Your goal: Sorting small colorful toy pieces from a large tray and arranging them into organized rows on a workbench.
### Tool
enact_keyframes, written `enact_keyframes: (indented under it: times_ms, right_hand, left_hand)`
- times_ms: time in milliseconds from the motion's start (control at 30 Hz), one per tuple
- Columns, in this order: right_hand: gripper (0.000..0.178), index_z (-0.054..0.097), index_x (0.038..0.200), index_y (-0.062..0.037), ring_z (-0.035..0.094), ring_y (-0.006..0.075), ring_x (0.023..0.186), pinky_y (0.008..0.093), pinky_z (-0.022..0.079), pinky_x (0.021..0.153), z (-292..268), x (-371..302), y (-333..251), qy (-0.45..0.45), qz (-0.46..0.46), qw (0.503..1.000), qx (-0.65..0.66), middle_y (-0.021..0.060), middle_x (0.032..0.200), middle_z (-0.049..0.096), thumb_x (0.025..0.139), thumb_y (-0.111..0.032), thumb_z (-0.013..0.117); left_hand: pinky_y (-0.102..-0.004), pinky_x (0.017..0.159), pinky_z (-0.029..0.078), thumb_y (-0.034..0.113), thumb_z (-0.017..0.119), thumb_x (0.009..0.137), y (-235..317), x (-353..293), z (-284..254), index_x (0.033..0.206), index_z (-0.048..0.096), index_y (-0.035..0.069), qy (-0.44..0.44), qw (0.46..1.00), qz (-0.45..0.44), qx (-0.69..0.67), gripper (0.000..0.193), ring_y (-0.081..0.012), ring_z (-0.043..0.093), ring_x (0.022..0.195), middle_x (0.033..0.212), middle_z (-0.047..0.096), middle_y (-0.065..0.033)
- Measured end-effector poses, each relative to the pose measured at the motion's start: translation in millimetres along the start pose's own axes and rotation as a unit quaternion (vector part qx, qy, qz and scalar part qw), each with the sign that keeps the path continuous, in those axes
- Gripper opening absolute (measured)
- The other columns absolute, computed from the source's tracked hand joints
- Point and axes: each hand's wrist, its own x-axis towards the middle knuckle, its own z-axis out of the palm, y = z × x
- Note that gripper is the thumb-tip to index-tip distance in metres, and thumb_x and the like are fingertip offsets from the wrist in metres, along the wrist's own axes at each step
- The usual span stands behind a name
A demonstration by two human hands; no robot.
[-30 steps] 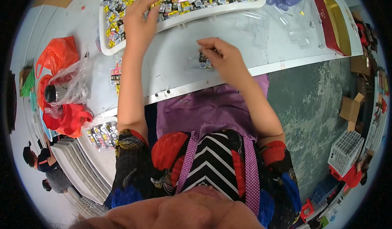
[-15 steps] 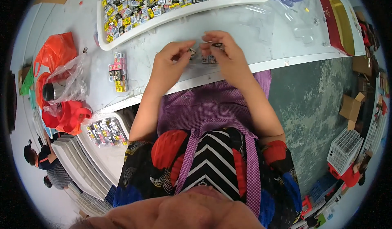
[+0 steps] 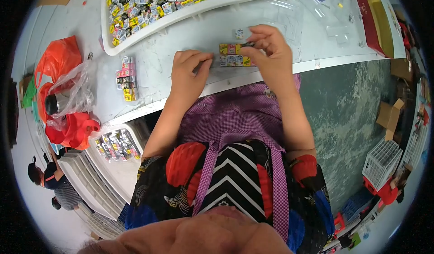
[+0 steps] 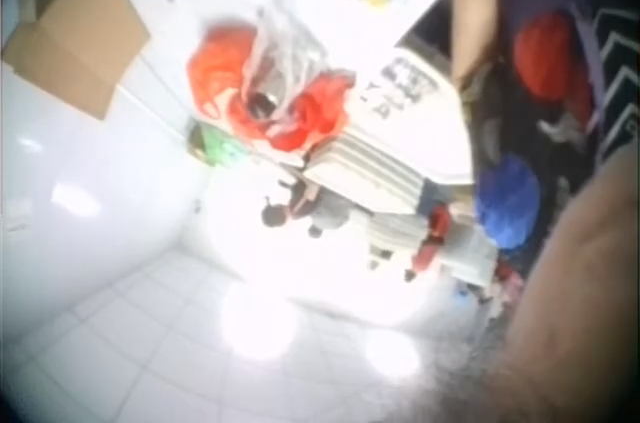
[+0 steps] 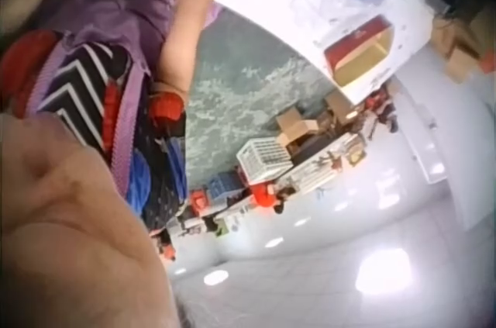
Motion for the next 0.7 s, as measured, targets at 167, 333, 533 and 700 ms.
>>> enact_keyframes:
  times_ms: [167,333,533,700]
  right_hand:
    - [0.033,0.063,0.109,-0.0021,0.063,0.0148,0.094,0.0263,0.052,0.08,28,-8,3,-0.087,-0.021,0.993,-0.083,0.0058,0.101,0.065,0.079,0.012,0.06]
    - [0.03,0.064,0.108,-0.0028,0.063,0.0149,0.093,0.0261,0.052,0.081,31,-6,6,-0.097,-0.096,0.977,-0.161,0.0063,0.1,0.066,0.082,0.01,0.059]
    - [0.033,0.059,0.116,-0.0029,0.062,0.013,0.092,0.0238,0.049,0.082,20,1,9,-0.03,-0.024,0.998,-0.056,0.007,0.101,0.067,0.086,0.009,0.057]
    - [0.034,0.059,0.117,-0.0029,0.061,0.0108,0.094,0.0221,0.048,0.082,27,-1,7,-0.036,-0.012,0.999,-0.037,0.0064,0.099,0.067,0.086,0.009,0.057]
  left_hand:
    - [-0.0338,0.075,0.043,0.003,0.068,0.074,-3,0,2,0.087,0.072,0.009,0.01,0.999,-0.009,-0.032,0.015,-0.0243,0.052,0.084,0.084,0.063,-0.0041]
    - [-0.0349,0.074,0.039,0.005,0.069,0.071,-9,-2,4,0.084,0.072,0.012,0.038,0.998,0.022,0.038,0.015,-0.0237,0.051,0.082,0.081,0.061,-0.0011]
    - [-0.0345,0.077,0.035,0.01,0.072,0.071,-6,-2,6,0.085,0.073,0.014,0.037,0.999,0.005,0.029,0.016,-0.0217,0.047,0.081,0.078,0.056,-0.0004]
    - [-0.0369,0.08,0.031,0.012,0.073,0.07,-3,0,4,0.084,0.073,0.017,-0.006,0.999,0.019,0.036,0.014,-0.0229,0.047,0.089,0.086,0.055,0.0006]
